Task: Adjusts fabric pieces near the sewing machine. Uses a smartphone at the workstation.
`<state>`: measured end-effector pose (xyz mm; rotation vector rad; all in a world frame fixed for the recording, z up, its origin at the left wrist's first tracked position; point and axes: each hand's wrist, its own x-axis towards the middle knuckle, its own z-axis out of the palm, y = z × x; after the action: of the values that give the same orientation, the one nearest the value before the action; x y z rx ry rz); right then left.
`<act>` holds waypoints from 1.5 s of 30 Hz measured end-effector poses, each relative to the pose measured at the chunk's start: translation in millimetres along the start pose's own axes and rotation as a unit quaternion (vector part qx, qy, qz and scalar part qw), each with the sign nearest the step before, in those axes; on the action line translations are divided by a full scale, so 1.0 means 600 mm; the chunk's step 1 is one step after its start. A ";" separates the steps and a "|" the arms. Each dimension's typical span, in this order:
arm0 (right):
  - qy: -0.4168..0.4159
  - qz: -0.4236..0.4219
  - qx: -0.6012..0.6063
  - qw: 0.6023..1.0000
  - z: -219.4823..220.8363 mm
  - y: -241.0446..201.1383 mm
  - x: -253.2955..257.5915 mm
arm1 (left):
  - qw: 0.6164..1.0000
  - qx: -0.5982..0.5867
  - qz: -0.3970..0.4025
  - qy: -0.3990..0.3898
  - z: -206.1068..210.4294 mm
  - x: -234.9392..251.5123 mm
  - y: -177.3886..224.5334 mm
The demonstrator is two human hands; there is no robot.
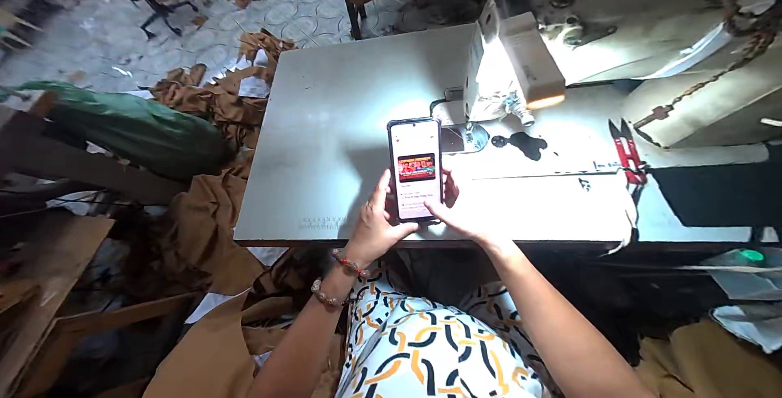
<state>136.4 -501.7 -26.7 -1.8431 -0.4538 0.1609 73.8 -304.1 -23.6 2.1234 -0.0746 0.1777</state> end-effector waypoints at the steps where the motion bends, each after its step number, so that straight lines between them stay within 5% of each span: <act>1: -0.006 0.004 0.000 1.000 0.001 0.000 -0.001 | 1.000 0.000 0.002 0.002 0.000 0.000 0.000; 45: -0.133 0.024 0.000 0.991 -0.022 -0.002 -0.003 | 0.999 0.025 0.025 0.013 0.000 -0.003 -0.002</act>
<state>138.9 -514.0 -21.8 -1.8408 -0.5925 0.4428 72.4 -303.6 -24.7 2.1704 -0.1091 0.2393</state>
